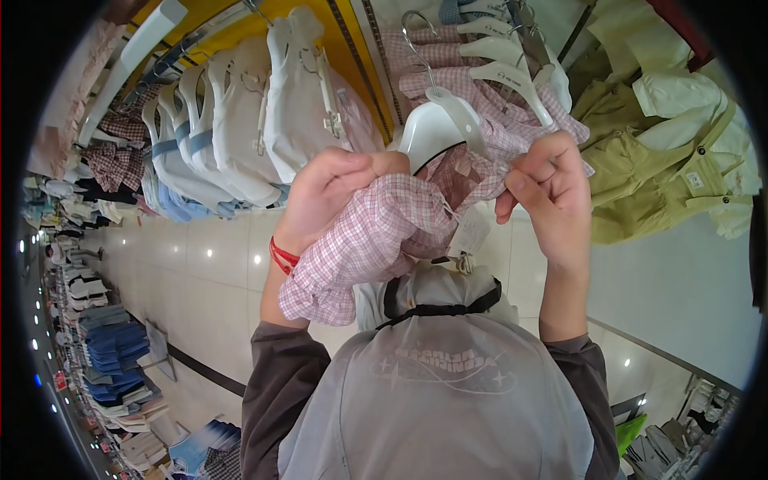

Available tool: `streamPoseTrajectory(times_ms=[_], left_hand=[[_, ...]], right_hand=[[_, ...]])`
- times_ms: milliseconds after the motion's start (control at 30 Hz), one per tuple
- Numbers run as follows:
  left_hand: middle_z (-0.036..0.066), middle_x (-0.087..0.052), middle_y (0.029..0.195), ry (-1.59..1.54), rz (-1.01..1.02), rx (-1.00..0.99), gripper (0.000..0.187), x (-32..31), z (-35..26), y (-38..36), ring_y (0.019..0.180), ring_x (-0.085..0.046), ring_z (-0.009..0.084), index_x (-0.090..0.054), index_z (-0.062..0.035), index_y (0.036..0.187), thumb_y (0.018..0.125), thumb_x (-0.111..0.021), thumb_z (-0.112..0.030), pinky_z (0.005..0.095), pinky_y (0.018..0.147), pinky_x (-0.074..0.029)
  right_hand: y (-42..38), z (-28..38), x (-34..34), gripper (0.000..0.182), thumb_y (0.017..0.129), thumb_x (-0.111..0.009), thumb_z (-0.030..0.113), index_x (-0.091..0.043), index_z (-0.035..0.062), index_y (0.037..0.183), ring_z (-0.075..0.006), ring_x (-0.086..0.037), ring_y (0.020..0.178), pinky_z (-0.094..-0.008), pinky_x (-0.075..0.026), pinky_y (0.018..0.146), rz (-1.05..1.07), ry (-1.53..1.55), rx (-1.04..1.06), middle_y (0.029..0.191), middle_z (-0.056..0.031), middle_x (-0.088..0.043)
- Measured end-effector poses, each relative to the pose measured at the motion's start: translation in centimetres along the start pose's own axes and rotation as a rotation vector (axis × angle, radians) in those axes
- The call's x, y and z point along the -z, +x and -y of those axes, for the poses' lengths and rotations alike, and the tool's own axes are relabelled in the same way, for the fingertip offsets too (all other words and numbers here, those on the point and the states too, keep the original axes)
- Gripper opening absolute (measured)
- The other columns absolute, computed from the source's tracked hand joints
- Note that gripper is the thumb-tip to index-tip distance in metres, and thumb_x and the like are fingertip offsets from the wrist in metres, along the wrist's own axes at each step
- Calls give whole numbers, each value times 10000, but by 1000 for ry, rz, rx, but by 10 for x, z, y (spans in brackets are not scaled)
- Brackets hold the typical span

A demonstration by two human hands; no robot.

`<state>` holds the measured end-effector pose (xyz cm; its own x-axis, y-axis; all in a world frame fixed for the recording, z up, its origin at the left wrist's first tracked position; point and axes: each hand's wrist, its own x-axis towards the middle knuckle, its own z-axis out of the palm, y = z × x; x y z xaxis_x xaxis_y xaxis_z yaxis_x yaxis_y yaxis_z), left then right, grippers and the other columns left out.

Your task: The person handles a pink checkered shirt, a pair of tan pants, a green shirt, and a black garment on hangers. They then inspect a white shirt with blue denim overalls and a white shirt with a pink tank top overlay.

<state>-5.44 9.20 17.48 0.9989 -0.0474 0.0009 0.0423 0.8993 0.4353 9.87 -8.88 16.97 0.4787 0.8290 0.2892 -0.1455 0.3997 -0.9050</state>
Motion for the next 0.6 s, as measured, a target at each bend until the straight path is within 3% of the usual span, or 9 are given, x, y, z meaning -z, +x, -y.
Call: streamPoseTrajectory(times_ms=[167,267,367,467,600], left_hand=[[117,-530,924,210,-15,-4,400,-2,-2,2,851,-515,177,-486,96,968,845,-316,-245,274,797,-411],[169,-532,909,449,-208,-6,398,-6,-2,3,858,-524,249,-475,106,938,764,-390,-242,326,788,-409],[133,-531,930,913,-365,-42,367,-13,-2,2,896,-510,207,-487,87,962,735,-481,-201,291,793,-389],[57,-503,975,944,-16,115,282,-8,-19,5,948,-449,132,-531,25,992,750,-610,-98,240,831,-343],[21,-475,885,1014,83,46,219,1,-22,2,854,-437,96,-527,12,895,758,-641,-116,229,743,-347]], right_hand=[[2,-3,-9,125,831,-502,-20,-541,-16,950,-125,-566,723,-244,-492,651,32,-201,-39,870,-72,-576],[5,-6,-22,167,819,-556,39,-563,-22,974,-122,-549,761,-235,-477,658,41,-276,-87,886,-67,-582],[6,-15,-24,263,781,-633,118,-559,-16,995,-117,-540,765,-244,-467,657,141,-376,-81,928,-81,-575],[12,-20,-17,262,784,-624,97,-555,-4,1017,-113,-538,763,-240,-468,657,232,-464,-147,965,-74,-570],[10,-15,-18,222,823,-527,7,-532,-11,1044,-112,-552,772,-241,-489,673,167,-226,-87,971,-66,-572]])
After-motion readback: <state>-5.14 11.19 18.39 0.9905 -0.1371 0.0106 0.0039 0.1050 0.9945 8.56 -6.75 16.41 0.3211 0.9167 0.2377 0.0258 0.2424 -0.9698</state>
